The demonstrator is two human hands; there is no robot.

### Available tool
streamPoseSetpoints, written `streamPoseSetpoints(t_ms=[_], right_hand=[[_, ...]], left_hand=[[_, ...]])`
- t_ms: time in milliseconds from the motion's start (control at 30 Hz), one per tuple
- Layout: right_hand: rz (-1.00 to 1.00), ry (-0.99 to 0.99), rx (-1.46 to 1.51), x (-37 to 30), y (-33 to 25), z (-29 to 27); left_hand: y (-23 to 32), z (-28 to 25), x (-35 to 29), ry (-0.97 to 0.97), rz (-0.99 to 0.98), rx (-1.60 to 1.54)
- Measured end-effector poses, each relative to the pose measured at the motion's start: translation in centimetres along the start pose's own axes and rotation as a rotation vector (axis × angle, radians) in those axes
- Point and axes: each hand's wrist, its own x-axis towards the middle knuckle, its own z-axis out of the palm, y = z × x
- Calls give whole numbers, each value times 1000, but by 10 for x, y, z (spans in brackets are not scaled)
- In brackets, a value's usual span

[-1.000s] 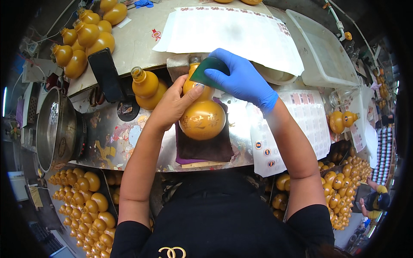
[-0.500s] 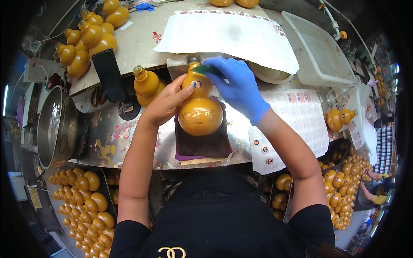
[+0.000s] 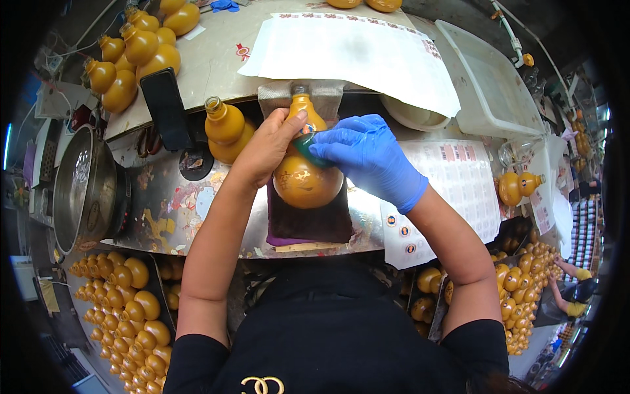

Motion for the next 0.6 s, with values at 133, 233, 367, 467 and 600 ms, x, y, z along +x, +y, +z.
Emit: streamPoseSetpoints(t_ms=[133,233,367,467,600], right_hand=[[-30,-39,61,3,-2,-8],[228,24,449,3,3,-8],[692,99,599,22,12,-6],[698,-68,486,28,25,-5],[639,-135,391,38,35,-9]], left_hand=[[-1,-2,0,-5,3,-28],[-2,-5,1,-30,4,-71],[-1,1,-3,20,29,-145],[-7,-1,-2,25,46,-172],[-7,1,-2,19,-4,-299]])
